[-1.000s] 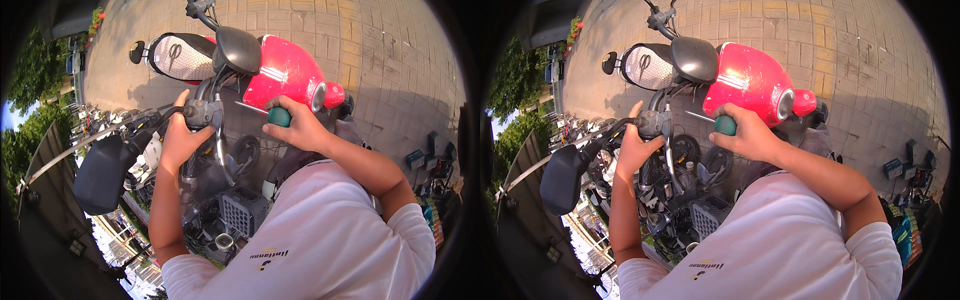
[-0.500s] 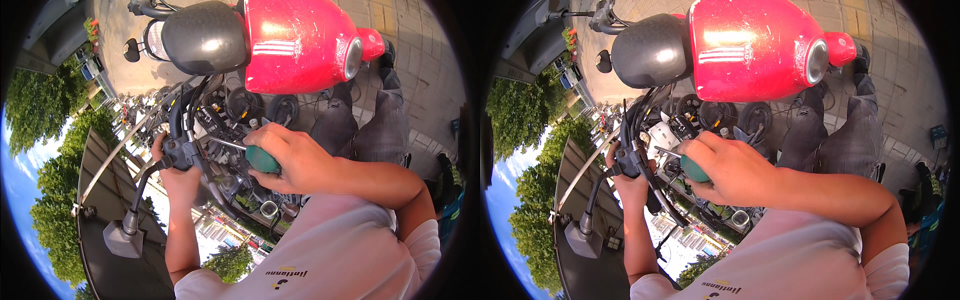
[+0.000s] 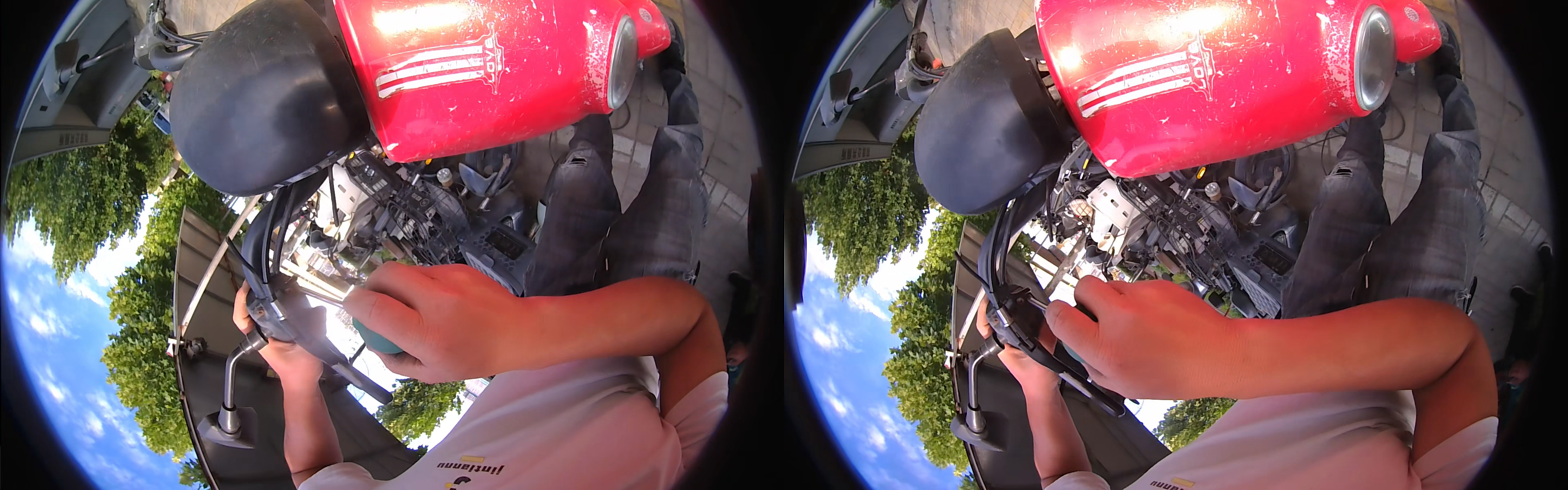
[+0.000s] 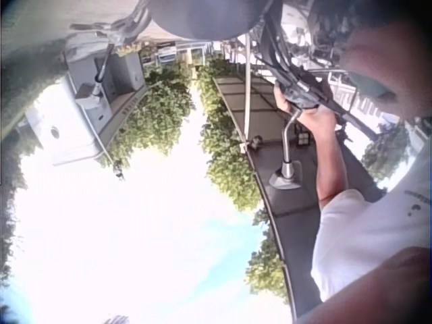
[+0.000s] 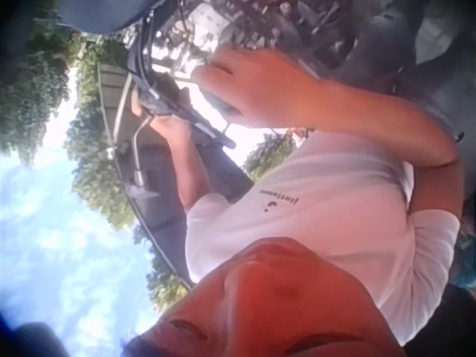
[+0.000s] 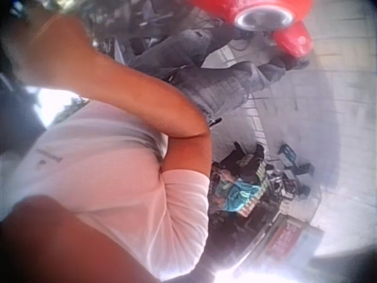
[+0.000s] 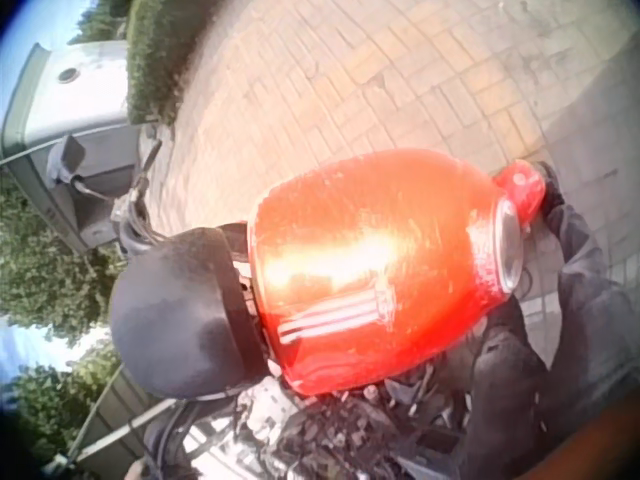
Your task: The person inserts a key into the scooter's ignition and turns it, then uses a screwdriver to tighten a screw on the left handlebar assembly. They repeat the tightening on the right handlebar, test the throttle, and place the screwdriver and scissors on the seat before walking away.
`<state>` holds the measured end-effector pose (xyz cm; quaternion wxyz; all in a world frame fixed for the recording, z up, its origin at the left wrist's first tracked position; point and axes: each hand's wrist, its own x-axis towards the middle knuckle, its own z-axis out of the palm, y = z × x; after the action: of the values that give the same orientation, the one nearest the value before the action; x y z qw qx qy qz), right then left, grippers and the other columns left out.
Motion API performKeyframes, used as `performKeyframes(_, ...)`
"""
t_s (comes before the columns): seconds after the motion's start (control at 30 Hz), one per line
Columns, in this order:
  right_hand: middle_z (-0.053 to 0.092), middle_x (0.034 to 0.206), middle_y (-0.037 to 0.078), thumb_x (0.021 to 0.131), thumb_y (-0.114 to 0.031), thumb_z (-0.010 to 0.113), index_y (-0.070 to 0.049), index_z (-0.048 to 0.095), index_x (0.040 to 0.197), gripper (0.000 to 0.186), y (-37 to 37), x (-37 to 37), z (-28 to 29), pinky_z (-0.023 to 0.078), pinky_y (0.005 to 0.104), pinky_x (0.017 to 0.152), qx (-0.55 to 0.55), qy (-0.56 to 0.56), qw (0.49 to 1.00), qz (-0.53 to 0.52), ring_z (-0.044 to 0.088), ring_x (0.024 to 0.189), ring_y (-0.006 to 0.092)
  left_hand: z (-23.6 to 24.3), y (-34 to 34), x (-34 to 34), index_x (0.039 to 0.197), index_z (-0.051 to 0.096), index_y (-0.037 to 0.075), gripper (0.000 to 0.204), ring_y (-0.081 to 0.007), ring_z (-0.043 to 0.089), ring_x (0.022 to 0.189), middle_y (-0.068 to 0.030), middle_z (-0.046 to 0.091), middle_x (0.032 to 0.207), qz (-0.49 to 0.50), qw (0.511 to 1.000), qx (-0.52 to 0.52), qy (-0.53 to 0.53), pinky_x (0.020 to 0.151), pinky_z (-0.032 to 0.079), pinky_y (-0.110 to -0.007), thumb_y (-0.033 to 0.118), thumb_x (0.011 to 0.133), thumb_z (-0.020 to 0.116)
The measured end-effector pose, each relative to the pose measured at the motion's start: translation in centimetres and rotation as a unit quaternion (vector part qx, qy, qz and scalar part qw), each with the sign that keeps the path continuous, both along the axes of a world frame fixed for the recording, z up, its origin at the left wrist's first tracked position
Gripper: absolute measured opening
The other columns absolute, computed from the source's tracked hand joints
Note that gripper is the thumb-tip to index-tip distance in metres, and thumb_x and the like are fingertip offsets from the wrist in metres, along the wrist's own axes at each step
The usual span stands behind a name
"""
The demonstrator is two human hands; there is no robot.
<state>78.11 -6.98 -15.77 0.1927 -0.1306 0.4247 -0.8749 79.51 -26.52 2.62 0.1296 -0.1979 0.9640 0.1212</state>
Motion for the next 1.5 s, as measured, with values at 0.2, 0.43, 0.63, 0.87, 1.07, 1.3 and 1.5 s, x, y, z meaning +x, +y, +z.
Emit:
performKeyframes(0.2, 0.055, 0.094, 0.009, 0.073, -0.009, 0.077, -0.004, 0.054, 0.114, 0.048, -0.6, 0.2, 0.4, 0.053, 0.0387, 0.058, 0.004, 0.021, 1.0, 0.017, 0.063, 0.074, 0.0276, 0.0, 1.0, -0.4, 0.139, 0.032, 0.008, 0.085, -0.0196, 0.055, 0.112, -0.0114, 0.053, 0.126, 0.013, 1.0, 0.024, -0.007, 0.1, 0.045, -0.037, 0.005, 0.071, 0.082)
performKeyframes(0.43, 0.052, 0.084, 0.006, 0.074, -0.018, 0.067, -0.005, 0.061, 0.098, 0.028, -0.2, -0.7, 1.9, 0.048, 0.0303, 0.051, 0.122, 0.131, 0.979, -0.098, 0.058, 0.063, 0.0186, -0.5, 2.0, -1.0, 0.139, 0.033, 0.006, 0.084, -0.018, 0.056, 0.11, -0.011, 0.054, 0.125, 0.077, 0.995, 0.054, 0.017, 0.098, 0.046, -0.034, 0.003, 0.071, 0.082)
performKeyframes(0.63, 0.049, 0.082, 0.004, 0.073, -0.018, 0.067, -0.009, 0.066, 0.1, 0.028, 0.5, -1.8, 1.8, 0.047, 0.0279, 0.05, 0.165, 0.16, 0.968, -0.1, 0.056, 0.062, 0.0161, -0.4, 1.6, -0.6, 0.142, 0.03, 0.008, 0.086, -0.0185, 0.058, 0.11, -0.013, 0.055, 0.128, 0.07, 0.997, 0.039, 0.015, 0.092, 0.05, -0.033, -0.008, 0.07, 0.076)
performKeyframes(0.87, 0.048, 0.081, 0.002, 0.075, -0.018, 0.067, -0.01, 0.066, 0.096, 0.023, -0.1, -0.9, 1.7, 0.048, 0.028, 0.05, 0.148, 0.141, 0.973, -0.105, 0.056, 0.061, 0.0158, -0.3, 1.4, -0.4, 0.141, 0.031, 0.009, 0.087, -0.0188, 0.059, 0.107, -0.0117, 0.056, 0.124, 0.055, 0.998, 0.033, 0.006, 0.09, 0.051, -0.034, -0.01, 0.067, 0.074)
performKeyframes(1.07, 0.049, 0.081, 0.002, 0.074, -0.018, 0.067, -0.01, 0.065, 0.092, 0.02, 0.1, -1.4, 1.7, 0.047, 0.0304, 0.049, 0.159, 0.16, 0.967, -0.122, 0.056, 0.061, 0.017, -1.1, 2.2, -1.1, 0.139, 0.032, 0.008, 0.082, -0.0183, 0.059, 0.105, -0.0119, 0.056, 0.122, 0.054, 0.997, 0.05, 0.032, 0.091, 0.05, -0.033, -0.005, 0.071, 0.076)
performKeyframes(1.3, 0.062, 0.081, 0.016, 0.08, -0.024, 0.072, 0.0, 0.058, 0.099, 0.033, 2.1, -3.5, 3.6, 0.051, 0.0446, 0.055, 0.077, 0.045, 0.994, 0.066, 0.065, 0.063, 0.0343, -0.9, 3.3, -1.1, 0.142, 0.029, 0.008, 0.088, -0.0167, 0.062, 0.098, -0.0119, 0.059, 0.115, 0.088, 0.995, 0.037, 0.037, 0.085, 0.053, -0.032, -0.008, 0.07, 0.079)
performKeyframes(1.5, 0.059, 0.101, 0.024, 0.085, -0.025, 0.076, 0.005, 0.046, 0.126, 0.059, 1.7, -1.4, 4.6, 0.055, 0.0444, 0.074, 0.205, 0.126, 0.97, -0.014, 0.065, 0.091, 0.0419, -1.8, 1.2, -0.9, 0.142, 0.034, 0.003, 0.086, -0.0288, 0.064, 0.104, -0.0171, 0.06, 0.112, 0.059, 0.997, 0.041, -0.029, 0.091, 0.052, -0.037, 0.002, 0.069, 0.079)
